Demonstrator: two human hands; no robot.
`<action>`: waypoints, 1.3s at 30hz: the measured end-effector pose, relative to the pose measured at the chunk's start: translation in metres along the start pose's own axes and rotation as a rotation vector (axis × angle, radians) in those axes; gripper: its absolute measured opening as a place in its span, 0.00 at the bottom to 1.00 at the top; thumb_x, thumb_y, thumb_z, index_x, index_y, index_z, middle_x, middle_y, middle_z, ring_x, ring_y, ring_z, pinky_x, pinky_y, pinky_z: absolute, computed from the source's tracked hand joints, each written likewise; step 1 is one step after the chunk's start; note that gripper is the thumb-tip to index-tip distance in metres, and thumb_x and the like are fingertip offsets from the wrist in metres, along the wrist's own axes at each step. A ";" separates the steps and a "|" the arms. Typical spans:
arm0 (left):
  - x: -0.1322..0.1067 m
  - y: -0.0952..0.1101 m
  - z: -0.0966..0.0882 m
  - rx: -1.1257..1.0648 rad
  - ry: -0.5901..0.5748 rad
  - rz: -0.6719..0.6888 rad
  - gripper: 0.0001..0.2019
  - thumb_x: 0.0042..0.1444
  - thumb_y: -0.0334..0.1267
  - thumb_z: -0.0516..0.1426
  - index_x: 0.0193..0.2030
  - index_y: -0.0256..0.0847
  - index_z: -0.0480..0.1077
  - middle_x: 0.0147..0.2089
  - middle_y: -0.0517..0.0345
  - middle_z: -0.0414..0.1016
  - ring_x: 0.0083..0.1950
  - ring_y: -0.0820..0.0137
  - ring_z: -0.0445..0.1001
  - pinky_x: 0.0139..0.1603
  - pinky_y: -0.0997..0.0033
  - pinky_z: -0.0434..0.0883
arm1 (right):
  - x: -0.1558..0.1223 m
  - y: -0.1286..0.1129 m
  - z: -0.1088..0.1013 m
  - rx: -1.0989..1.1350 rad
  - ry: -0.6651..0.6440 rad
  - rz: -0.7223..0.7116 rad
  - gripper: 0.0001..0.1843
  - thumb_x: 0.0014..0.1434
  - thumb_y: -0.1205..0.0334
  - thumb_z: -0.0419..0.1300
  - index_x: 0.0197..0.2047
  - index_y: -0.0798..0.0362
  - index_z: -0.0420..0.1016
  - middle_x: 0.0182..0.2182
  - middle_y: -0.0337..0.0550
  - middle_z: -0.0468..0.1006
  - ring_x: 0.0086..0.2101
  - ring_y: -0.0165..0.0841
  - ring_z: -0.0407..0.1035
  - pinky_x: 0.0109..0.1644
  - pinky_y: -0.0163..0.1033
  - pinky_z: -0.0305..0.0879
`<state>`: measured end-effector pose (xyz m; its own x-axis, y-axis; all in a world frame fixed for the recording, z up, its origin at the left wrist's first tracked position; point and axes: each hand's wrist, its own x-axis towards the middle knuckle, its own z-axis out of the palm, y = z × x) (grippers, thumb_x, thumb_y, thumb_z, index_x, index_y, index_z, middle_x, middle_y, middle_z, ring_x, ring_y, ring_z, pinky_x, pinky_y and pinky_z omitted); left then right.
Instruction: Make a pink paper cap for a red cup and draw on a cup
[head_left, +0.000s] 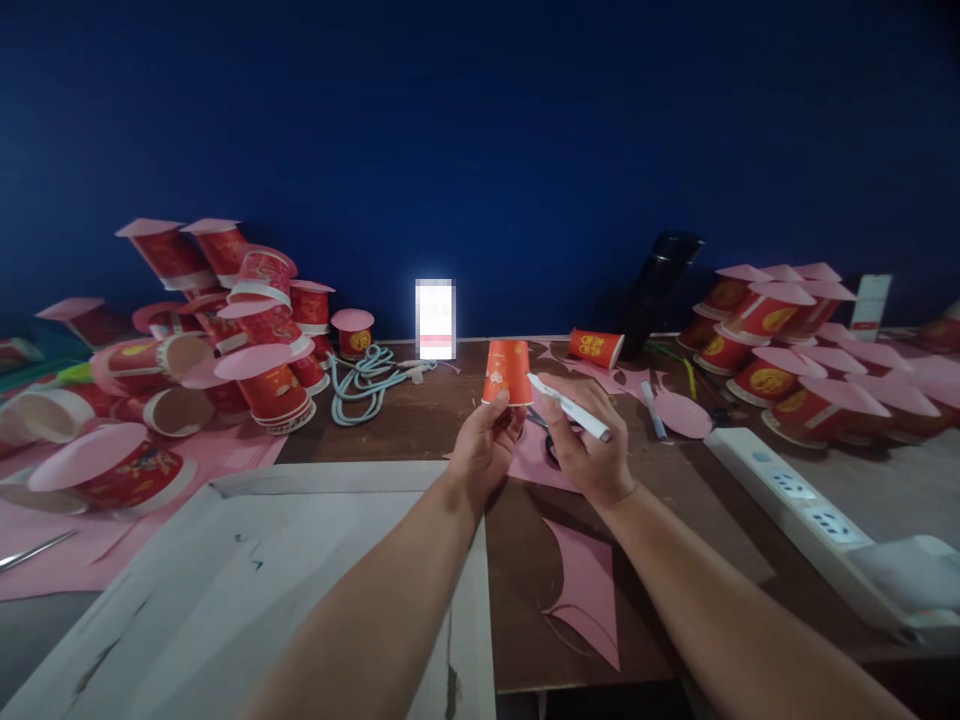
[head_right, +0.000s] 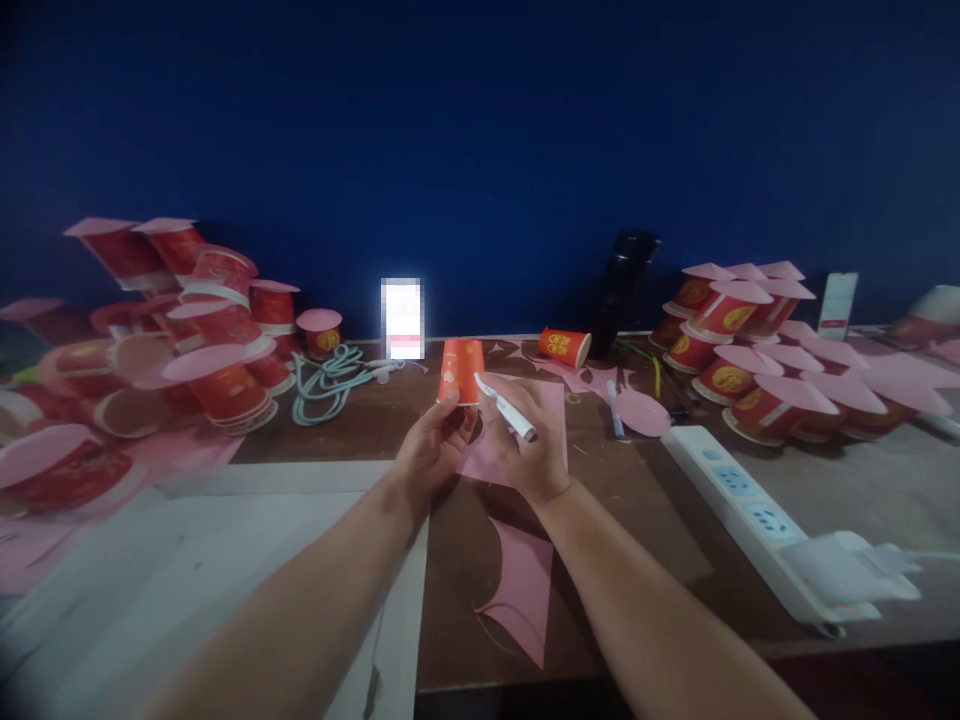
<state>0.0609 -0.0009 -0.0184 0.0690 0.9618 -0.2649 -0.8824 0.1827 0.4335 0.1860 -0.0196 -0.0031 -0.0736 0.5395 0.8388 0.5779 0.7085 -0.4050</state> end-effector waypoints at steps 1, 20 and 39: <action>0.000 0.000 0.000 -0.004 0.000 -0.002 0.04 0.49 0.26 0.61 0.27 0.33 0.69 0.27 0.57 0.72 0.30 0.78 0.72 0.40 0.75 0.72 | 0.000 -0.001 0.000 -0.005 -0.007 -0.004 0.15 0.60 0.64 0.55 0.51 0.47 0.71 0.44 0.45 0.77 0.44 0.38 0.71 0.51 0.49 0.68; 0.000 -0.002 0.002 0.019 0.003 -0.020 0.04 0.49 0.28 0.62 0.28 0.34 0.69 0.28 0.57 0.73 0.30 0.78 0.72 0.40 0.77 0.71 | -0.001 -0.002 0.004 -0.135 0.023 -0.022 0.08 0.59 0.63 0.57 0.42 0.49 0.73 0.36 0.42 0.79 0.36 0.34 0.73 0.42 0.42 0.71; -0.002 -0.002 0.003 0.022 -0.008 -0.029 0.03 0.51 0.27 0.59 0.28 0.33 0.70 0.27 0.57 0.72 0.29 0.77 0.72 0.40 0.77 0.71 | -0.001 -0.002 0.005 -0.146 -0.012 -0.003 0.07 0.59 0.62 0.57 0.41 0.52 0.73 0.36 0.43 0.79 0.38 0.34 0.73 0.45 0.41 0.69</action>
<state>0.0641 -0.0024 -0.0164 0.0982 0.9576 -0.2708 -0.8693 0.2150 0.4450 0.1811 -0.0197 -0.0050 -0.0846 0.5437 0.8350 0.6896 0.6369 -0.3448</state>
